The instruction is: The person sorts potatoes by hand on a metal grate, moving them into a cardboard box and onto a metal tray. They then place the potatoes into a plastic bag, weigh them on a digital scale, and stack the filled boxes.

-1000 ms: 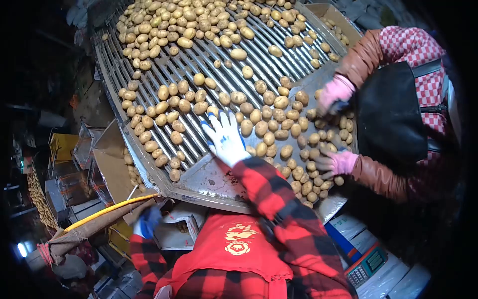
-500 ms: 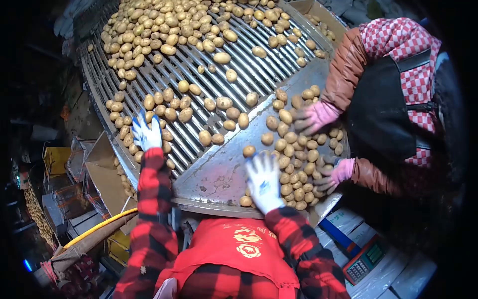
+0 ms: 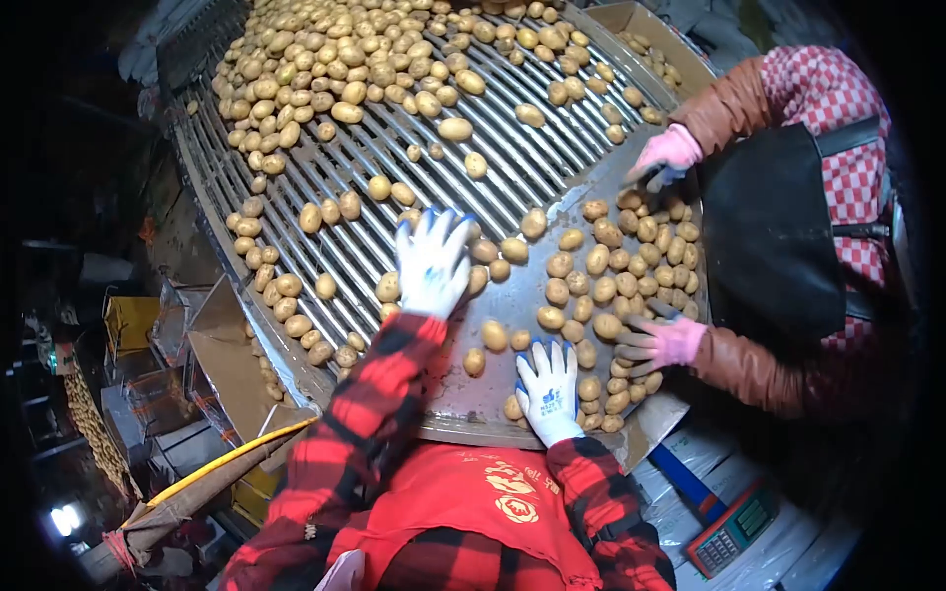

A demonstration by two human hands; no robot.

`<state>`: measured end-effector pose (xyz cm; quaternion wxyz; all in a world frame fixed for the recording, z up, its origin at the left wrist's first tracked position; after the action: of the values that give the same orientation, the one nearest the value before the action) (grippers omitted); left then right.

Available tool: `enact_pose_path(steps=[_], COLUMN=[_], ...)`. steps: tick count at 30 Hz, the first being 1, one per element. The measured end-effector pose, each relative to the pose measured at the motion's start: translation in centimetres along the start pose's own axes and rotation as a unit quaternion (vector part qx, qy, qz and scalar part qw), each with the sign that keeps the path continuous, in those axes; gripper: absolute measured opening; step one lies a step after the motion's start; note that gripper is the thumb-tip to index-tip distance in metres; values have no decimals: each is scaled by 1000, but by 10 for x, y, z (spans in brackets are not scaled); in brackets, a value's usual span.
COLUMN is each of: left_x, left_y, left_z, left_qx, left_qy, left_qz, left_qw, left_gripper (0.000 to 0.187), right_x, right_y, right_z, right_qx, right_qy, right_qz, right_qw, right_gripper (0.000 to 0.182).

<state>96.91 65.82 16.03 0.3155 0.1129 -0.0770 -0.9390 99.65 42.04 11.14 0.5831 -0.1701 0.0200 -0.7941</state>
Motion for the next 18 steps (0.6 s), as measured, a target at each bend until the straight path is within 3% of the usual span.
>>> enact_pose_path(steps=[2, 4, 6, 8, 10, 12, 13, 14, 16, 17, 18], left_x=[-23, -51, -46, -19, 18, 72, 104, 139, 202, 255, 285], left_y=[-9, -16, -15, -7, 12, 23, 23, 16, -4, -19, -22], left_z=[-72, -92, -75, -42, -18, 1, 7, 0, 14, -3, 5], left_qx=[-75, -70, -40, 68, 180, 274, 293, 364, 448, 579, 743], left_qy=[-46, -175, -126, 21, 29, 22, 1, -62, -172, -207, -204], left_qz=[-73, -21, -1, 19, 16, 32, 47, 77, 170, 277, 322], left_qw=[993, 982, 991, 997, 983, 961, 955, 926, 860, 739, 550], left_gripper=[33, 30, 33, 43, 52, 54, 56, 60, 61, 62, 65], right_x=[3, 6, 13, 19, 3, -1, -5, -17, -30, -31, -35], right_y=[-4, -11, -18, -37, -79, -114, -123, -115, -97, -87, -80], right_z=[-2, 5, 9, 18, 24, -19, -40, -75, -34, -16, -2], right_qx=[1, -26, -43, -51, -94, -57, -31, -7, -40, -53, -49], right_qy=[-1, 16, 21, 51, 6, -73, -99, -97, -40, -11, -15], right_qz=[-21, -8, 15, 70, 159, 268, 258, 203, 221, 221, 187], right_qw=[1000, 999, 999, 995, 983, 959, 961, 974, 974, 974, 981], right_gripper=[47, 48, 49, 51, 50, 51, 43, 40, 39, 43, 47])
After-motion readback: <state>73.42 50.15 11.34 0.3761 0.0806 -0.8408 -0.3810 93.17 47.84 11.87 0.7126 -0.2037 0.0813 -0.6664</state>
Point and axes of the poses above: each hand's wrist, its own x-axis away from the middle knuckle, its own z-axis out of the back of the hand, y = z × x, the point moved 8 cm from there along -x, towards the middle knuckle, and after that the axes turned 6 degrees about -y, right-handed, at the moved point
